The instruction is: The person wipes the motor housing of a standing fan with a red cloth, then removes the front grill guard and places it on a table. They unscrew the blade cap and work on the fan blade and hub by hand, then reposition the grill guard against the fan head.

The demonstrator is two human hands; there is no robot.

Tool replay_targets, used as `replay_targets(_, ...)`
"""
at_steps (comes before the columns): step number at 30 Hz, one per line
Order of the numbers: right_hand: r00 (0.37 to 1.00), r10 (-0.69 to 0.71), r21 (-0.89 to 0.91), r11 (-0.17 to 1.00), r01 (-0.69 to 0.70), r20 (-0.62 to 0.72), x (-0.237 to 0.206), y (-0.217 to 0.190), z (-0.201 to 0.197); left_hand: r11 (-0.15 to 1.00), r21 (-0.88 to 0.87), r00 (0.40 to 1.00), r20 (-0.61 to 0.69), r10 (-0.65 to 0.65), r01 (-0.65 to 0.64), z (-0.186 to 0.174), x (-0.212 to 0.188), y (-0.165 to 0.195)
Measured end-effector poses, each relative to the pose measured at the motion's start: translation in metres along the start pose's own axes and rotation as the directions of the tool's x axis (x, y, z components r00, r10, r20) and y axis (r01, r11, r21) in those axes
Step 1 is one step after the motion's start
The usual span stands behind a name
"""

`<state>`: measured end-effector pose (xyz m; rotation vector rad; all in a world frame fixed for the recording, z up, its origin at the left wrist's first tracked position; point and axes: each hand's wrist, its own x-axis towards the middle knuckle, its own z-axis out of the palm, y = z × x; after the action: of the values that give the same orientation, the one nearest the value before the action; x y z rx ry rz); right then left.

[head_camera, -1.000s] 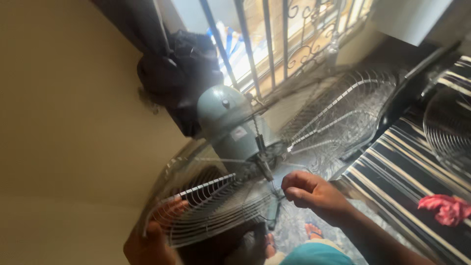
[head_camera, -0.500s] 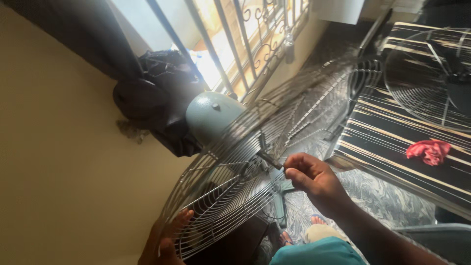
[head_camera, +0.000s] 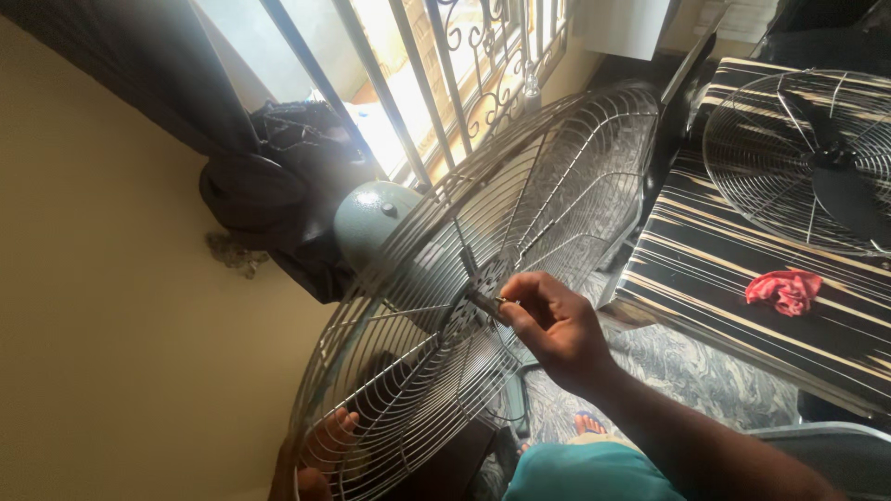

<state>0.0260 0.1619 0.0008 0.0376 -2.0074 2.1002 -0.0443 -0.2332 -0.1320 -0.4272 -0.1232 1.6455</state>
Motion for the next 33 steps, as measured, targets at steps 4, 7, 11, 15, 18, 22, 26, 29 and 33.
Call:
replay_targets(4, 0.999, 0.039, -0.032, 0.999, -0.040, -0.015, 0.006, -0.001, 0.003, 0.980, -0.199, 0.996, 0.084, -0.002, 0.018, 0.013, 0.003, -0.012)
replay_targets(7, 1.000, 0.013, 0.038, 0.999, -0.013, -0.003, 0.010, 0.003, 0.004, 0.972, -0.232, 0.994, 0.112, 0.002, 0.024, 0.015, 0.005, -0.012)
replay_targets(11, 1.000, 0.009, 0.039, 0.999, -0.010, 0.025, 0.011, 0.008, 0.002, 0.957, -0.288, 0.987, 0.157, 0.021, 0.026, 0.007, 0.000, -0.014)
replay_targets(15, 0.998, 0.026, 0.087, 0.996, -0.030, 0.049, 0.011, 0.011, 0.004, 0.949, -0.314, 0.979, 0.202, 0.033, 0.033, -0.005, -0.006, -0.012)
replay_targets(18, 0.997, 0.057, 0.027, 0.998, -0.058, 0.053, 0.011, 0.013, 0.008, 0.705, -0.636, 0.878, 0.477, 0.042, 0.312, -0.009, -0.010, -0.014)
replay_targets(22, 0.994, 0.028, 0.101, 0.994, -0.039, 0.102, 0.012, 0.015, 0.017, -0.831, 0.169, 0.175, 0.937, 0.303, 0.530, -0.023, -0.021, -0.036)
replay_targets(26, 0.994, 0.007, 0.110, 0.994, -0.019, 0.110, 0.014, 0.017, 0.028, -0.794, 0.544, -0.090, 0.836, 0.541, 0.271, -0.018, -0.023, -0.066)
replay_targets(29, 0.992, -0.018, 0.148, 0.989, -0.001, 0.127, 0.013, 0.016, 0.037, -0.766, 0.619, -0.159, 0.785, 0.599, 0.170, -0.006, -0.020, -0.081)
replay_targets(33, 0.994, 0.009, 0.101, 0.995, -0.020, 0.107, 0.011, 0.010, 0.045, -0.753, 0.649, -0.205, 0.756, 0.622, 0.110, 0.005, -0.016, -0.095)
